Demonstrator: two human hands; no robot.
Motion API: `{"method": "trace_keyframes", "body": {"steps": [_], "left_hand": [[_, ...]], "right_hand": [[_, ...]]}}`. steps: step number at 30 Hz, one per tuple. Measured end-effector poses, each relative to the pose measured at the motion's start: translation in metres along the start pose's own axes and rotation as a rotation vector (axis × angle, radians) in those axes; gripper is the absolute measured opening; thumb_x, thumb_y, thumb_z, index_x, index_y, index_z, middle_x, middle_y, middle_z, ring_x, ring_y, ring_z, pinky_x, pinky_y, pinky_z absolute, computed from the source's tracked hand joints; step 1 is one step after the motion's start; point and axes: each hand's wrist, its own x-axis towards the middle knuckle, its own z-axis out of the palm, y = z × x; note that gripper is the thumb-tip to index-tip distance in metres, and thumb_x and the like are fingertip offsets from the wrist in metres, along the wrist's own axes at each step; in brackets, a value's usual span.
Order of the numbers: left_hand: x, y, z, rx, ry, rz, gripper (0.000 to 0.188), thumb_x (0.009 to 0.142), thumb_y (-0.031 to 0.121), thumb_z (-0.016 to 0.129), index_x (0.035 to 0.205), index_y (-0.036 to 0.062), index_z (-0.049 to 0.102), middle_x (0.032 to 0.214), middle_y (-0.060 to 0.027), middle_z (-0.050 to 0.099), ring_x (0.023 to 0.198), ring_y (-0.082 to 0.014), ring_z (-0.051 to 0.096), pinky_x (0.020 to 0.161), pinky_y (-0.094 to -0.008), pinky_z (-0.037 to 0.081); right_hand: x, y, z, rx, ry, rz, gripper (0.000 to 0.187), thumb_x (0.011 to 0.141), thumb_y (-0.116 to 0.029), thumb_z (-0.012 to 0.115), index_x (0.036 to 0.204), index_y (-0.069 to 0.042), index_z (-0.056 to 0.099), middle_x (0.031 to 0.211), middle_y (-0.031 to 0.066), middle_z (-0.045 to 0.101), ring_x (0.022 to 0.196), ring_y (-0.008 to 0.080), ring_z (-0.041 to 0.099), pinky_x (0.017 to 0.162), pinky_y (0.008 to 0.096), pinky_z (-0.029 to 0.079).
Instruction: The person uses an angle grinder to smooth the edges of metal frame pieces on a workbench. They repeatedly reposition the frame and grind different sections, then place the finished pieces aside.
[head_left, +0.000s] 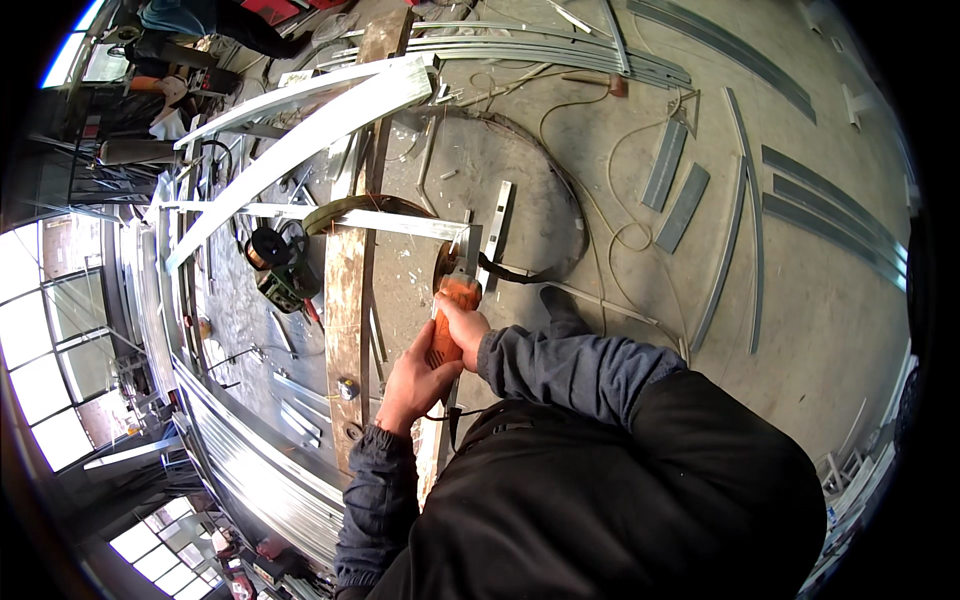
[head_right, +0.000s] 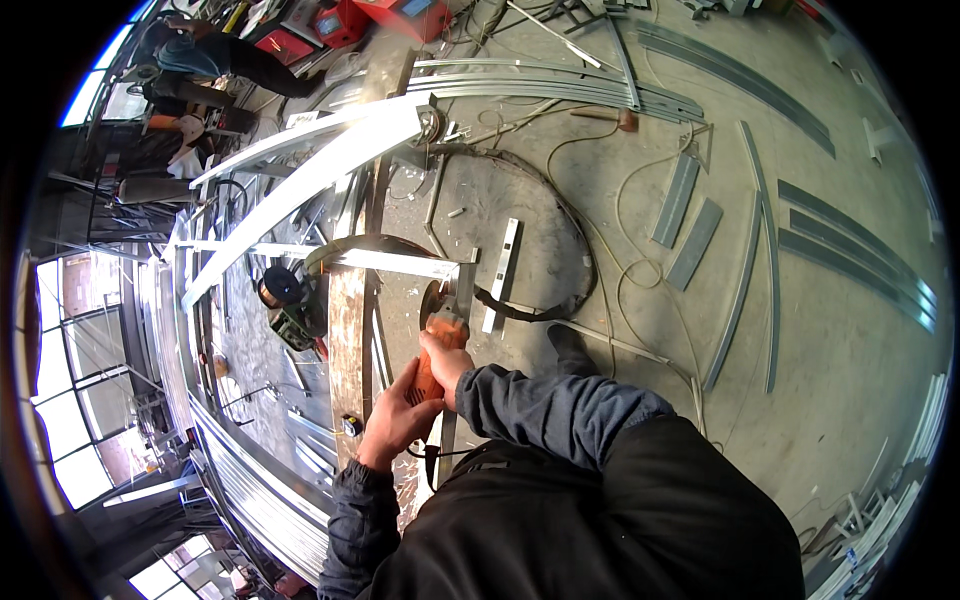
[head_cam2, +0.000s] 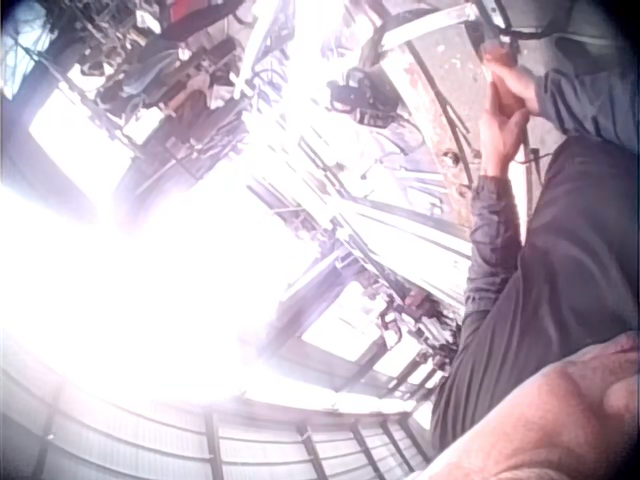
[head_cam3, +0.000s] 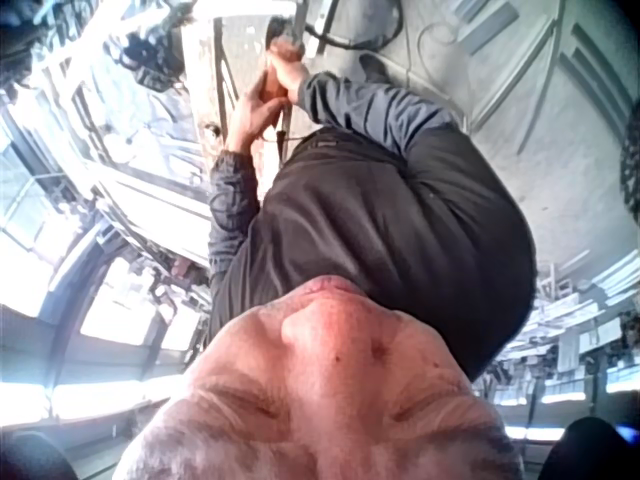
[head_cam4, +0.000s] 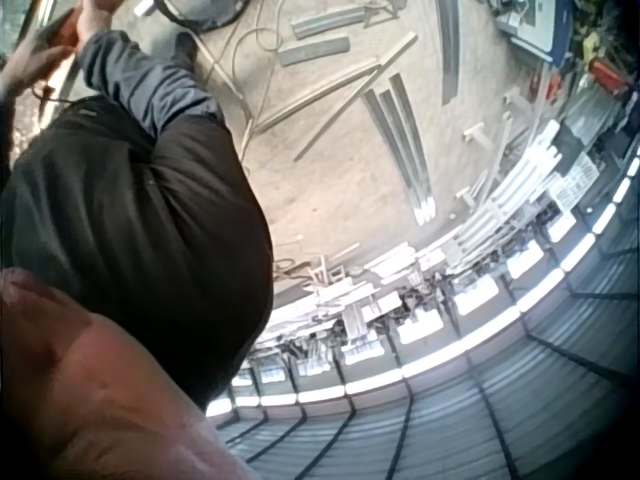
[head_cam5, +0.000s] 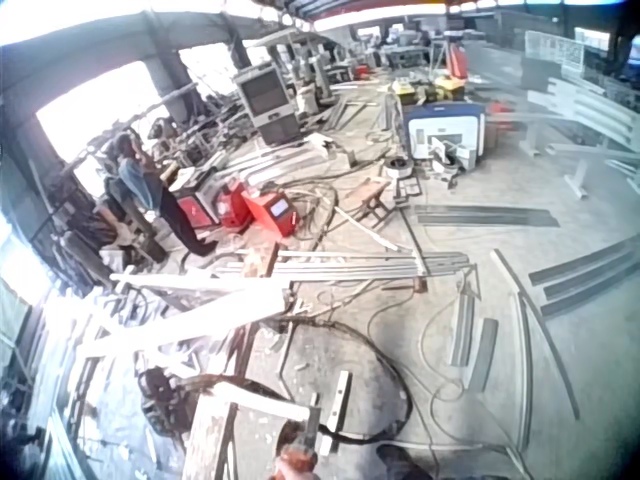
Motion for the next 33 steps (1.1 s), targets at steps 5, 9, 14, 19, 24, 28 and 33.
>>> {"method": "trace_keyframes", "body": {"steps": [5,9,14,19,24,28,33], "left_hand": [[-0.004,-0.014,0.005,0.003,0.010,-0.012,0.097,0.081,0.036,0.080,0.160,-0.0037,0.039,0.135,-0.0287,0.068,0.128,-0.0357,0.067,0.106,-0.0390,0.051],[-0.007,-0.002,0.001,0.013,-0.016,-0.007,0.094,0.085,0.024,0.082,0.160,-0.0077,0.035,0.135,-0.0198,0.068,0.119,-0.0210,0.065,0.100,-0.0323,0.053],[0.005,0.003,0.000,0.022,0.004,0.003,0.096,0.083,0.034,0.080,0.161,-0.0008,0.038,0.130,-0.0276,0.070,0.125,-0.0329,0.069,0.103,-0.0378,0.053],[0.009,0.009,-0.003,-0.027,-0.048,-0.027,0.095,0.082,0.035,0.080,0.160,-0.0022,0.039,0.131,-0.0289,0.070,0.126,-0.0348,0.069,0.103,-0.0389,0.053],[-0.005,-0.019,0.002,-0.040,-0.032,-0.030,0.095,0.082,0.034,0.079,0.160,-0.0036,0.039,0.134,-0.0291,0.068,0.128,-0.0336,0.067,0.106,-0.0381,0.051],[-0.005,-0.019,0.006,-0.089,-0.034,-0.025,0.096,0.082,0.032,0.078,0.161,-0.0037,0.037,0.134,-0.0274,0.069,0.125,-0.0314,0.068,0.105,-0.0370,0.051],[0.004,-0.012,0.002,-0.119,-0.034,0.015,0.097,0.083,0.033,0.078,0.161,-0.0051,0.036,0.132,-0.0255,0.070,0.121,-0.0269,0.070,0.101,-0.0356,0.053]], "right_hand": [[-0.002,0.009,-0.005,-0.006,0.004,0.029,0.055,0.096,-0.047,0.077,0.129,-0.005,0.063,0.114,0.0093,0.070,0.098,0.0245,0.071,0.087,0.0435,0.058],[0.003,0.012,-0.007,-0.048,0.004,-0.026,0.070,0.092,-0.053,0.078,0.132,0.003,0.062,0.120,0.0144,0.071,0.102,0.0253,0.071,0.091,0.0417,0.057],[0.011,-0.004,-0.003,-0.034,-0.009,-0.040,0.050,0.098,-0.046,0.075,0.127,-0.007,0.063,0.110,0.0073,0.070,0.095,0.0241,0.071,0.085,0.0443,0.058],[0.008,-0.007,-0.001,-0.026,-0.003,-0.034,0.049,0.097,-0.045,0.076,0.125,-0.006,0.065,0.109,0.0061,0.071,0.096,0.0229,0.071,0.085,0.0431,0.058],[0.001,0.016,-0.007,-0.089,0.043,-0.028,0.050,0.096,-0.043,0.077,0.128,-0.006,0.065,0.111,0.0068,0.071,0.096,0.0219,0.071,0.085,0.0413,0.057],[0.004,0.019,-0.011,-0.100,0.022,-0.095,0.069,0.091,-0.054,0.078,0.127,0.004,0.067,0.118,0.0142,0.073,0.101,0.0233,0.071,0.090,0.0393,0.055],[0.006,0.007,-0.004,-0.099,0.019,-0.118,0.070,0.090,-0.054,0.078,0.128,0.003,0.067,0.119,0.0139,0.072,0.102,0.0225,0.071,0.090,0.0391,0.055]]}}
